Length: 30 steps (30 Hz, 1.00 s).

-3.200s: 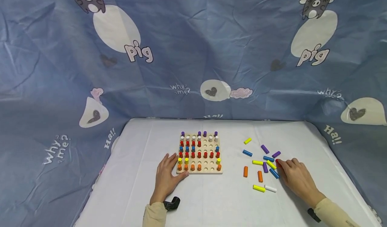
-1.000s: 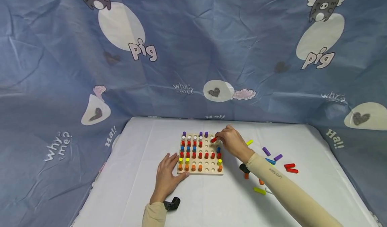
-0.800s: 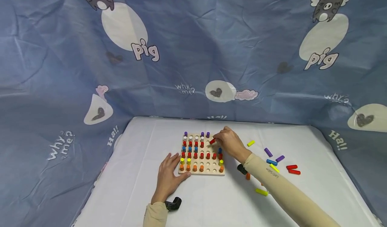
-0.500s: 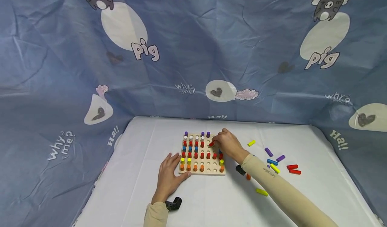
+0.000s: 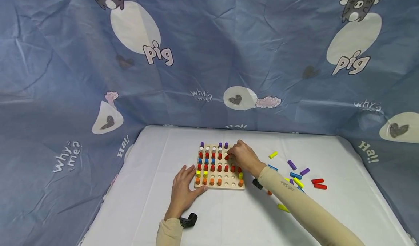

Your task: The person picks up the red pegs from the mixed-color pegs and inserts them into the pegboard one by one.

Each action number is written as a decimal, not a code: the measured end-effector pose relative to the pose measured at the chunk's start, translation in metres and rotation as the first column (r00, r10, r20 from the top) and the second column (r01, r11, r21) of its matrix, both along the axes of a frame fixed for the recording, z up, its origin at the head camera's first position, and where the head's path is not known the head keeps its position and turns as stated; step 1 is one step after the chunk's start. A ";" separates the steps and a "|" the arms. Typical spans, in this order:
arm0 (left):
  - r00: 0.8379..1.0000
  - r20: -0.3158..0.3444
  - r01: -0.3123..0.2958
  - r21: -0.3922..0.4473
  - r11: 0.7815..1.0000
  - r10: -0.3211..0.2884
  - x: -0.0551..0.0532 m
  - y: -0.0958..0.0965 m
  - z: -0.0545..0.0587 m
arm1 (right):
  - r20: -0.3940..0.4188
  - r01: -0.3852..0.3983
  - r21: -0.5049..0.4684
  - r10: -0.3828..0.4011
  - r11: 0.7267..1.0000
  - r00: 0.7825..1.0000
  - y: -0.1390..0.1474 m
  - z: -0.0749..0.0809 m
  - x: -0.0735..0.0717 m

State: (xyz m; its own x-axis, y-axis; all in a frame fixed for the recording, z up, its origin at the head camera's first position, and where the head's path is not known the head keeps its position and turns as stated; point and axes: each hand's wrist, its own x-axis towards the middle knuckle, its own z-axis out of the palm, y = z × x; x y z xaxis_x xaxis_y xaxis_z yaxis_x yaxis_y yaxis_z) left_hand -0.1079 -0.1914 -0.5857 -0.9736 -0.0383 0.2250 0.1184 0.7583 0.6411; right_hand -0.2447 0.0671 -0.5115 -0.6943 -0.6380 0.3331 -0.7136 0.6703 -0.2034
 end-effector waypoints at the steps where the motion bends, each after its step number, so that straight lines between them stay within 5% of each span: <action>1: 1.000 0.003 -0.003 -0.002 1.000 0.003 0.000 -0.001 0.000 | 0.000 -0.001 0.008 0.001 1.000 1.000 -0.002 0.001 -0.001; 13: 0.999 0.032 -0.012 -0.002 1.000 0.012 -0.002 0.000 0.003 | -0.014 0.017 0.107 -0.016 0.994 1.000 -0.017 0.004 -0.003; 22: 0.999 0.036 -0.014 -0.020 1.000 0.014 0.002 0.002 0.000 | 0.032 -0.004 -0.006 0.005 1.000 0.999 -0.015 -0.002 0.000; 30: 1.000 0.009 -0.006 -0.017 1.000 0.006 -0.001 0.003 0.001 | 0.062 0.016 0.024 -0.018 1.000 0.998 -0.012 -0.004 0.000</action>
